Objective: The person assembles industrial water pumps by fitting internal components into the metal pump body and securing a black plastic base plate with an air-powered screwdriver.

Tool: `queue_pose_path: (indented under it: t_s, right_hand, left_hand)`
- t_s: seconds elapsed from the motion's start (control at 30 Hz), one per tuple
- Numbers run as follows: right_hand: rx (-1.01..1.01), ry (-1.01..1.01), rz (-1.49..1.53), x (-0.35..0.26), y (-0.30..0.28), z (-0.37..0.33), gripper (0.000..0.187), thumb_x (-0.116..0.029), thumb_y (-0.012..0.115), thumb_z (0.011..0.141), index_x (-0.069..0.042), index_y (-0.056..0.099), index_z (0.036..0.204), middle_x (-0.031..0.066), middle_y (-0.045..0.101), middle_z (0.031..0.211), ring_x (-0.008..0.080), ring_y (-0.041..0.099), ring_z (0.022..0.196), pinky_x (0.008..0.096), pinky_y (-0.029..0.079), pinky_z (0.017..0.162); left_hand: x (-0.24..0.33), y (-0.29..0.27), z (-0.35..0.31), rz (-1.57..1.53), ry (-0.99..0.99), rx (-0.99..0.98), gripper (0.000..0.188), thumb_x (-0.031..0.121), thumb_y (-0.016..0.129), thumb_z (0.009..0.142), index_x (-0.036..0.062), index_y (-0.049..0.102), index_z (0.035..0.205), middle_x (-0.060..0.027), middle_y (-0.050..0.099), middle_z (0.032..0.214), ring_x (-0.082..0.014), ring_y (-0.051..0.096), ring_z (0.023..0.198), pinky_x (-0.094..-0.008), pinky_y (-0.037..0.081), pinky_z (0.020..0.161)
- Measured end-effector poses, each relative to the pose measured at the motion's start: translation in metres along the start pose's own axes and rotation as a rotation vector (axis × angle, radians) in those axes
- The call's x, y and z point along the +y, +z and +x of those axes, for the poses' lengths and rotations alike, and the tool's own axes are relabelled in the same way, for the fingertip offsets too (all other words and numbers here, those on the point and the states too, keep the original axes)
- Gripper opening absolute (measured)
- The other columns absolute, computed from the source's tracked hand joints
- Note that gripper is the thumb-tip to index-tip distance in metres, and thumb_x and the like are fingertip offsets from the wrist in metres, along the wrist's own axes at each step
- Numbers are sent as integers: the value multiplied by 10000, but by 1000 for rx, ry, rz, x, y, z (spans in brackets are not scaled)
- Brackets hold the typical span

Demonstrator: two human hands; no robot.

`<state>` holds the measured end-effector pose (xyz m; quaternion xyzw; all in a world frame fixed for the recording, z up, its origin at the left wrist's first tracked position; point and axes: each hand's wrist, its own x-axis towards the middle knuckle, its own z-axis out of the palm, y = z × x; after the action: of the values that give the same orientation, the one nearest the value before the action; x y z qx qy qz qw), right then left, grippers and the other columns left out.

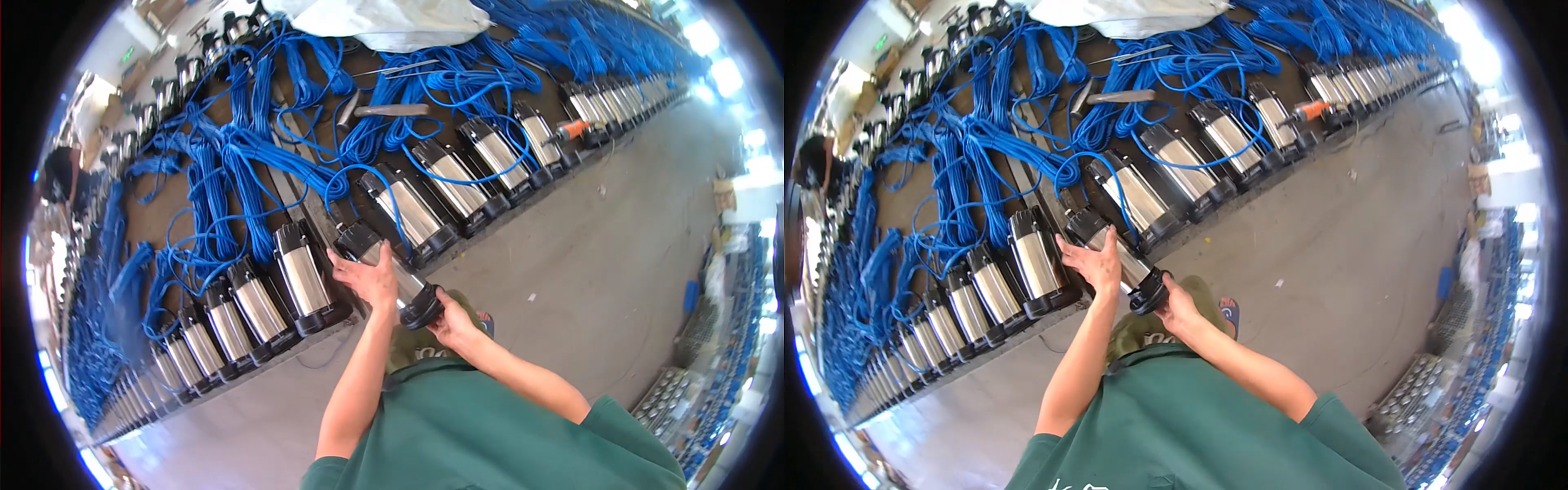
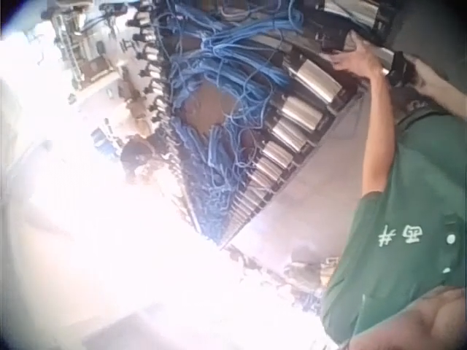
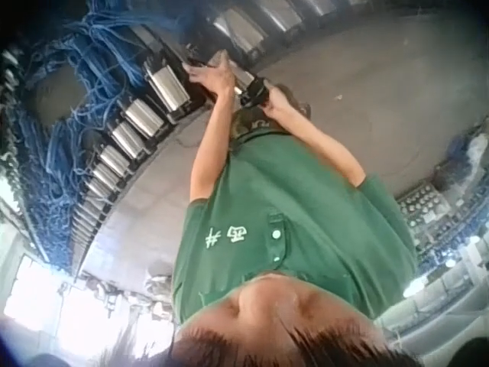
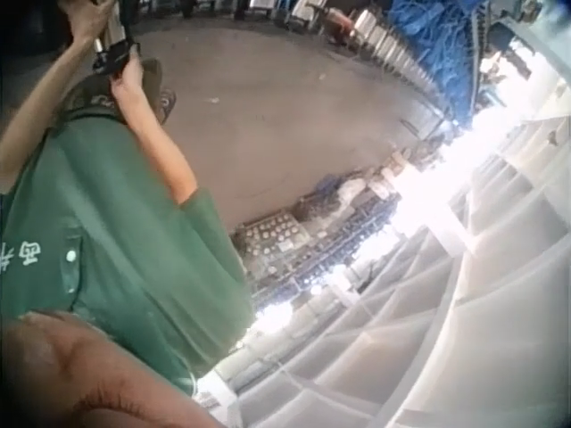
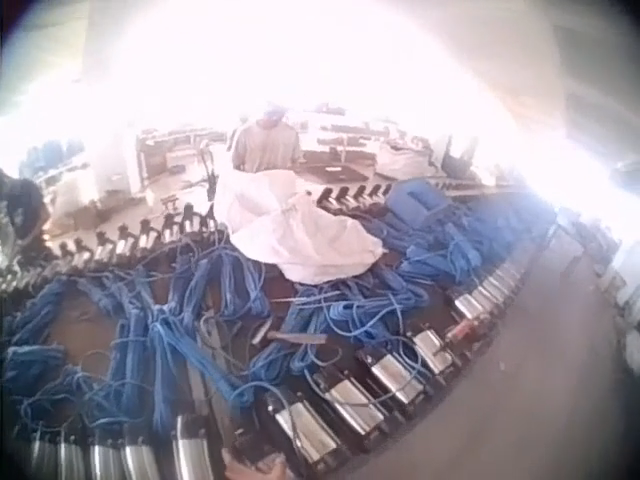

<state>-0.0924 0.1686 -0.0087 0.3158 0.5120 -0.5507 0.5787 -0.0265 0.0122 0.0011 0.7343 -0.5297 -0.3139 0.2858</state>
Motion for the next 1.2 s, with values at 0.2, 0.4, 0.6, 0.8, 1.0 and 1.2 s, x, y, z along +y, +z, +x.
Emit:
queue_pose_path:
  t_s: [0.2, 0.4, 0.6, 0.8, 1.0, 1.2]
  right_hand:
    - [-19, -102, 130, 25, 15, 8, 376, -303, 738, 956, -27, 632, 1187, 61, 718, 1045, 187, 689, 936, 352, 561, 850]
    - [-21, -221, 84, 12, 28, -29, 467, -173, 853, 846, 42, 619, 1188, 72, 699, 1063, 166, 666, 939, 315, 541, 819]
    - [-18, -291, -6, 18, -6, -25, 267, -54, 806, 731, 19, 685, 958, 52, 691, 844, 148, 620, 717, 329, 480, 632]
    - [175, -378, -96, 14, -155, -30, 309, 6, 750, 703, 41, 659, 996, 96, 691, 871, 226, 676, 743, 359, 509, 639]
    - [544, -587, -369, -8, -278, -37, 307, -21, 733, 739, 51, 634, 1021, 133, 696, 963, 253, 653, 865, 387, 509, 788]
    - [602, -599, -349, -49, -325, -122, 272, 17, 730, 828, 61, 625, 1075, 123, 695, 976, 220, 657, 877, 360, 520, 771]
  left_hand:
    - [21, 4, -7, 172, -124, -65, 1255, 469, 888, 683, 152, 98, 1604, -377, 361, 1476, -517, 466, 1328, -520, 425, 1101]
    - [11, 11, -1, 237, -91, -53, 1281, 465, 882, 701, 128, 53, 1617, -423, 310, 1502, -527, 423, 1368, -506, 393, 1142]
    - [13, 15, 1, 218, -72, -26, 1249, 421, 903, 679, 124, 125, 1609, -365, 376, 1514, -469, 411, 1401, -489, 352, 1173]
    - [21, 12, 4, 268, -55, -36, 1228, 435, 900, 675, 104, 171, 1606, -348, 442, 1486, -472, 452, 1377, -487, 365, 1167]
    - [2, 17, 22, 345, 11, 3, 1285, 501, 907, 670, 121, 125, 1618, -387, 425, 1478, -512, 472, 1355, -523, 403, 1147]
    - [-25, 9, 13, 449, 514, 342, 1192, 673, 802, 749, -98, 284, 1496, -322, 362, 1491, -503, 309, 1400, -550, 233, 1190]
